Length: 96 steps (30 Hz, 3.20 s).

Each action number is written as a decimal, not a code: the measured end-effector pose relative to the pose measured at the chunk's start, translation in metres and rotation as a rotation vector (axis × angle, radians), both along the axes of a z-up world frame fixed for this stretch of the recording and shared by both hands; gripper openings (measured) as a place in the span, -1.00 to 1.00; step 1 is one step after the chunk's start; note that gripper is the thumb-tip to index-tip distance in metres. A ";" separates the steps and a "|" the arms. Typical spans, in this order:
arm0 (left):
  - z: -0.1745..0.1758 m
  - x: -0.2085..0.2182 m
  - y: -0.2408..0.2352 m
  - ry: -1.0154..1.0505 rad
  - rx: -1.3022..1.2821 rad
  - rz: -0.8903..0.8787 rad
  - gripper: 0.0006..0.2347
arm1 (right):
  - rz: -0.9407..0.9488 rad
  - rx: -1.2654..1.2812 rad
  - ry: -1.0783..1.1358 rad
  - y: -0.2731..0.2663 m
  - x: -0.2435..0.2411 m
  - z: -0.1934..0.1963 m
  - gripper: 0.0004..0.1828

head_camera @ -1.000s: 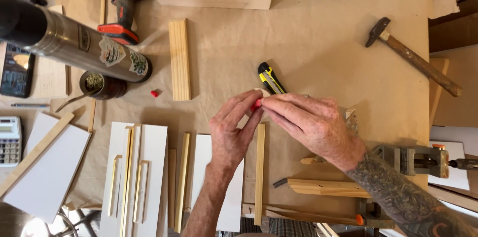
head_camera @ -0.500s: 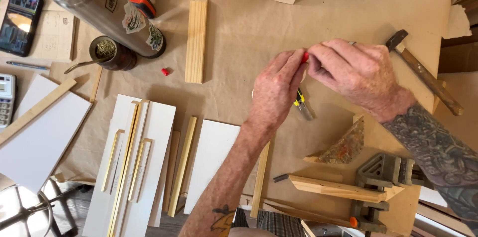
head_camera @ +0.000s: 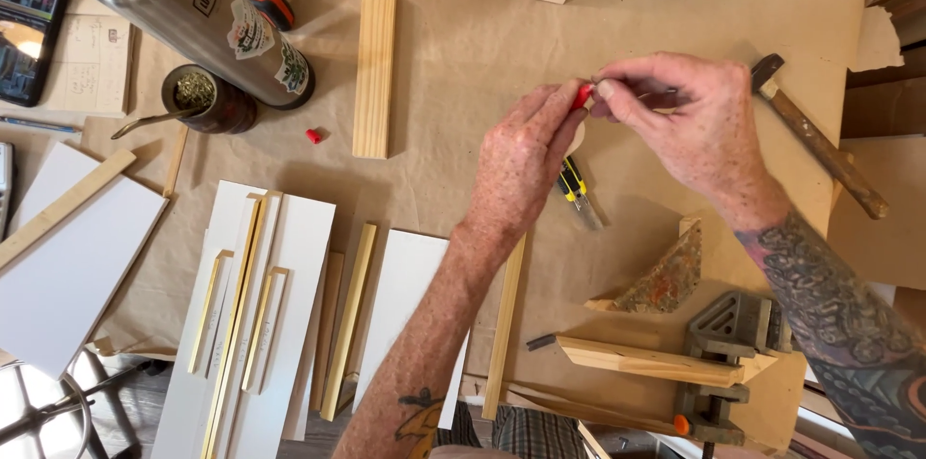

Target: Assembling a wooden frame by applying glue to the joints and securing them with a corner clamp.

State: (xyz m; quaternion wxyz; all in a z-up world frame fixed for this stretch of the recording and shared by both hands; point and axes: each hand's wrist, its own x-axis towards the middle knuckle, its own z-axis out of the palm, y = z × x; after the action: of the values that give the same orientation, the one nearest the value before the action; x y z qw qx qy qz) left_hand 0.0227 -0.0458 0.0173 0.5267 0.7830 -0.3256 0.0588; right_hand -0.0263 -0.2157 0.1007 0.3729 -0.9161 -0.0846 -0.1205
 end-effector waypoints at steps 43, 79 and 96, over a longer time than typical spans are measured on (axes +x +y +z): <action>0.029 -0.017 0.065 0.373 -0.176 -0.177 -0.74 | -0.715 0.917 0.411 0.052 -0.301 -0.063 -0.87; -0.008 -0.485 0.101 1.084 0.302 -0.490 -0.53 | -1.337 0.764 0.549 0.201 -0.630 -0.043 -0.78; 0.061 -0.515 0.076 1.435 -0.609 -0.619 -0.31 | -0.654 -0.298 0.259 0.280 -0.614 -0.050 0.06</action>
State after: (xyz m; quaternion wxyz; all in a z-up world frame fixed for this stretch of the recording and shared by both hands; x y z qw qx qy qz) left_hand -0.4921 0.0303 0.0783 0.7869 0.3291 -0.0815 -0.5156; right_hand -0.6399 0.0639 0.0503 0.1852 -0.9465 0.2434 -0.1027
